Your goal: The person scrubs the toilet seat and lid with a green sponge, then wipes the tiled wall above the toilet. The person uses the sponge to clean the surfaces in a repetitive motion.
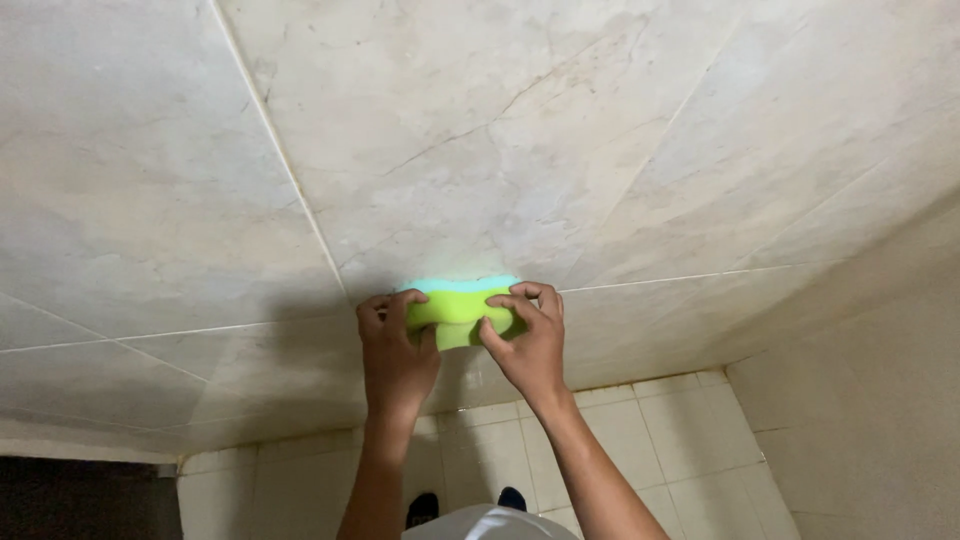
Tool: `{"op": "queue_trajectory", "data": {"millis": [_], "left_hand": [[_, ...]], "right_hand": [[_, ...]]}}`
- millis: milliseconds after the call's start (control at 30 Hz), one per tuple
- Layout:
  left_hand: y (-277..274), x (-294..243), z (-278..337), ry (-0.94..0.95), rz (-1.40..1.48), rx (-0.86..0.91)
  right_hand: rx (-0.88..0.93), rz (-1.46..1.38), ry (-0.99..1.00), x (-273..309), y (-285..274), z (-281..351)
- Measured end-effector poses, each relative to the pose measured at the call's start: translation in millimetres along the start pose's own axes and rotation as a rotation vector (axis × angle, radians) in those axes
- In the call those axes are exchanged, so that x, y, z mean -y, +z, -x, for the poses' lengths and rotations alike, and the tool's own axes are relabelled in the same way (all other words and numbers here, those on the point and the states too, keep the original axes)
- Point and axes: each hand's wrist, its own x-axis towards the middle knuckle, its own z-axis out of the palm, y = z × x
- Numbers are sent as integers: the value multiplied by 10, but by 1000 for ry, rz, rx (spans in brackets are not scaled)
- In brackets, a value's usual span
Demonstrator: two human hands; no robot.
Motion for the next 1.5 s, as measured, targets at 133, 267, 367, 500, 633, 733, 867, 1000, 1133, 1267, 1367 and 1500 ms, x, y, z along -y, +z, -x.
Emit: {"op": "queue_trajectory", "data": {"millis": [133,267,367,500,633,733,867,1000,1133,1267,1367,1500], "left_hand": [[-171,-111,-40,88,-18,-77],[-178,-114,-89,40,-38,-64],[-173,-116,-109,24,-31,-61],[-162,-89,-99,35,-23,-64],[-186,0,-59,40,-12,-39],[-131,197,-29,66,-23,-47],[-91,228,-47,23,-35,-67],[-174,140,-45,-53,-11,-19],[-335,13,-68,-3,-32,-44],[-354,31,-67,5,-30,-46],[-310,87,-93,7,-29,-62],[-291,117,-74,-52,-29,-50]], "right_hand": [[4,-22,-29,154,-49,-49],[-9,-30,-53,133,18,-80],[-7,-25,-46,136,32,-93],[4,-44,3,188,27,-99],[29,-36,5,176,26,-48],[51,-29,-38,96,98,-2],[52,-21,-53,76,142,-4],[58,-20,-50,98,124,-26],[55,-42,-67,229,80,-41],[60,-58,-69,244,95,-26],[68,-47,-71,246,121,-45],[75,-38,-54,270,136,-27]]}}
